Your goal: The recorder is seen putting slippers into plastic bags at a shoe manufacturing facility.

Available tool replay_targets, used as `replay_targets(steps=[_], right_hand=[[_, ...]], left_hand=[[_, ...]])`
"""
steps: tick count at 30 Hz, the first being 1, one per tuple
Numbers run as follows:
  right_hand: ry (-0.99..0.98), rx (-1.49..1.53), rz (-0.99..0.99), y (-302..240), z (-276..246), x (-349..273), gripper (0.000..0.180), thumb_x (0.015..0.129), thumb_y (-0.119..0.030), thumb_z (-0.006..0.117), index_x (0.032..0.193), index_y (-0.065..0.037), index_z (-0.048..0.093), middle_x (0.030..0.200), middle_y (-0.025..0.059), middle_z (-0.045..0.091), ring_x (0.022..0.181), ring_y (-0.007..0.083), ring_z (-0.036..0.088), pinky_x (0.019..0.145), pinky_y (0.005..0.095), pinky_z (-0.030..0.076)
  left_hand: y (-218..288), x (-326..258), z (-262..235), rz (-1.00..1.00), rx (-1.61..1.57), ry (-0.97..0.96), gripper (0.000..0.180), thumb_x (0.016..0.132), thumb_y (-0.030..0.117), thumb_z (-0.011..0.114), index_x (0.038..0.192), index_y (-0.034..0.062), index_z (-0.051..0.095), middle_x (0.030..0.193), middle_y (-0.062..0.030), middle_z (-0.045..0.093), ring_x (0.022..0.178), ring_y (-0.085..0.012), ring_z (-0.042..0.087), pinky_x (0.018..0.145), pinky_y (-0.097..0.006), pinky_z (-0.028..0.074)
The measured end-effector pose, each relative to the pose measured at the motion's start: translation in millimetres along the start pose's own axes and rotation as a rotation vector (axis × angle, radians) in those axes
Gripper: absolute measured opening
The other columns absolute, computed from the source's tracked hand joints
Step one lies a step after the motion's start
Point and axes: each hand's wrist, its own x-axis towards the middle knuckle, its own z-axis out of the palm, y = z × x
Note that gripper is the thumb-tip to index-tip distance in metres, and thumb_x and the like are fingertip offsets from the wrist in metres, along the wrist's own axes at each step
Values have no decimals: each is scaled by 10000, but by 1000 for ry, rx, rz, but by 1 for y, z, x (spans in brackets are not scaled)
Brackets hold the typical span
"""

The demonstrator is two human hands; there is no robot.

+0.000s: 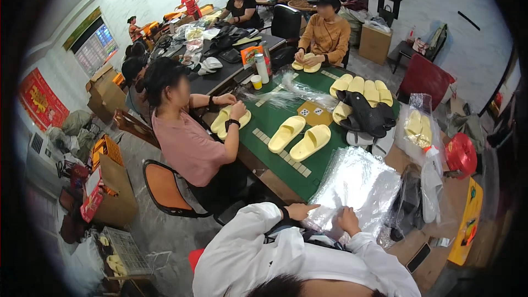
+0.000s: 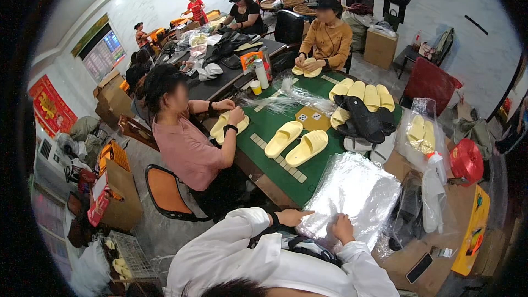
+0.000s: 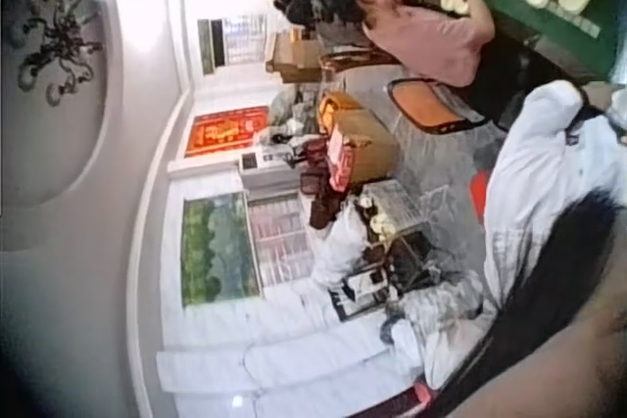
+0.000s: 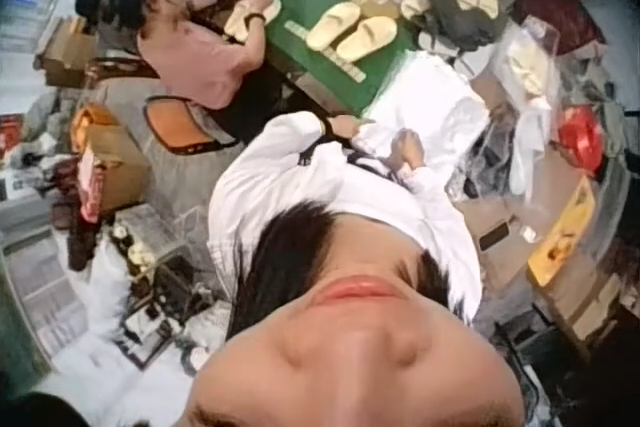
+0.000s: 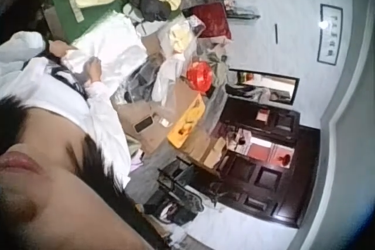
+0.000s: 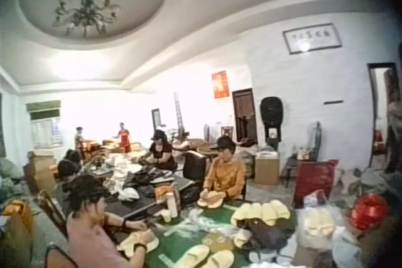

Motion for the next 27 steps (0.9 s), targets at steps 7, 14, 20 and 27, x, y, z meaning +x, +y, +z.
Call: replay_targets(steps=[7,14,20,27], right_hand=[[46,-48,-19,7,14,1,436,697,-190,549,1081,-23,428,1024,190,472,895,367,518,749,454,450],[32,-16,36,13,15,4,551,684,-201,599,1163,-42,379,1054,217,453,921,386,513,776,443,448],[-20,-73,76,16,15,12,762,708,-156,592,1363,-272,219,1027,195,455,856,354,531,760,415,454],[-100,-60,207,-16,-9,15,716,741,-143,569,1353,-305,236,1110,190,429,909,355,532,787,424,449]], left_hand=[[-2,30,21,-107,-17,290,359,764,72,431,1077,159,583,875,-200,601,800,-339,581,709,-436,448],[-6,63,27,-71,-32,126,265,747,134,482,974,96,614,890,-176,611,831,-339,582,721,-422,459],[-25,100,-58,-33,-166,439,257,748,89,459,954,55,608,889,-191,606,816,-358,568,732,-416,450],[-94,126,-135,-310,-166,782,386,756,144,519,1133,64,528,808,-217,587,840,-346,563,758,-422,441]])
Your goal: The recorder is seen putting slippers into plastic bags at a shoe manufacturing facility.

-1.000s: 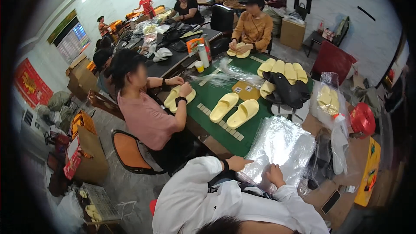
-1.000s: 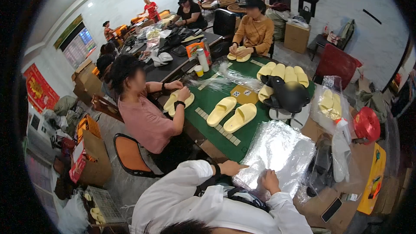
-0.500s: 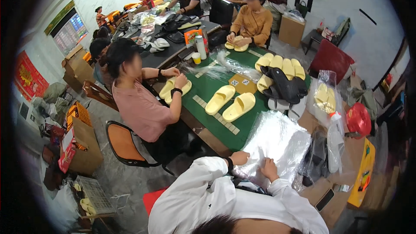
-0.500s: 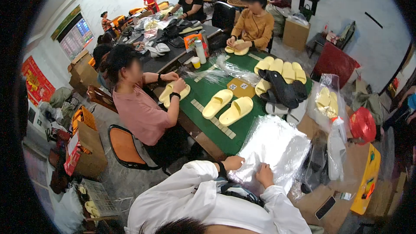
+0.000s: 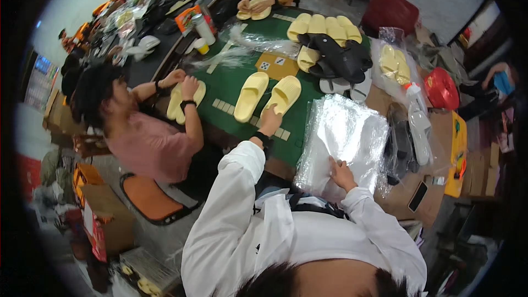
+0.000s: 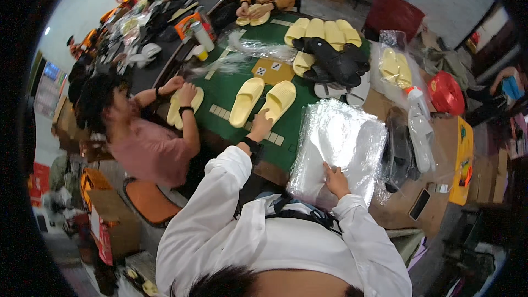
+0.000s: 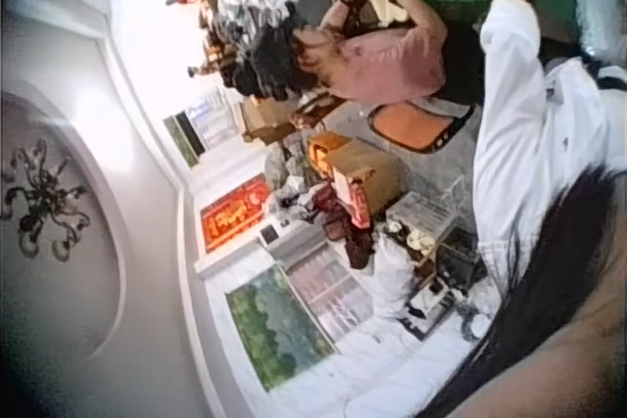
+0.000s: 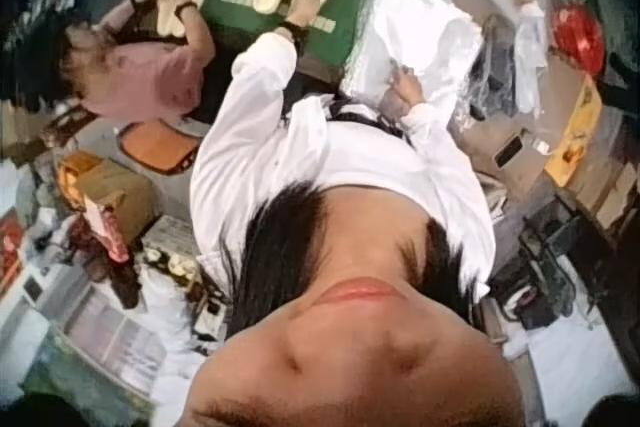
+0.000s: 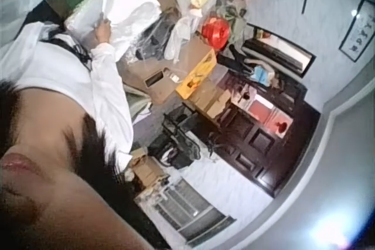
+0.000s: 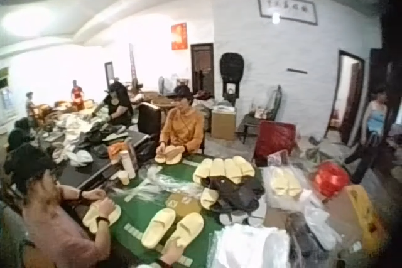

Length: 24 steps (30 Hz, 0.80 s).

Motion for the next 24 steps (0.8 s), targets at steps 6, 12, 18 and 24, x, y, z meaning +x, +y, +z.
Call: replay_targets(steps=[6,12,18,24], right_hand=[[51,-146,212,4,16,-20,631,759,-127,547,1330,-241,304,1125,154,483,949,346,528,776,432,438],[228,-45,343,-61,4,-33,303,856,-245,392,1133,-153,477,990,176,529,878,342,550,663,483,444],[334,-132,285,-88,15,-26,439,782,-182,489,1218,-207,440,1058,122,505,900,291,546,679,421,452],[186,-122,344,-93,13,-12,449,778,-164,473,1223,-204,427,1073,156,506,898,332,554,701,451,469]], left_hand=[[-66,68,42,453,204,-206,373,765,212,525,1134,163,555,764,-152,595,757,-321,558,677,-447,400],[-79,81,46,323,563,-223,511,661,391,601,1156,270,562,1145,-315,427,1080,-445,397,817,-516,385],[-82,103,46,246,259,-238,551,670,296,615,1111,-19,516,1119,-277,455,1030,-414,440,890,-446,356],[-31,67,35,247,308,91,265,712,220,549,833,-15,560,838,-232,533,803,-378,510,707,-447,415]])
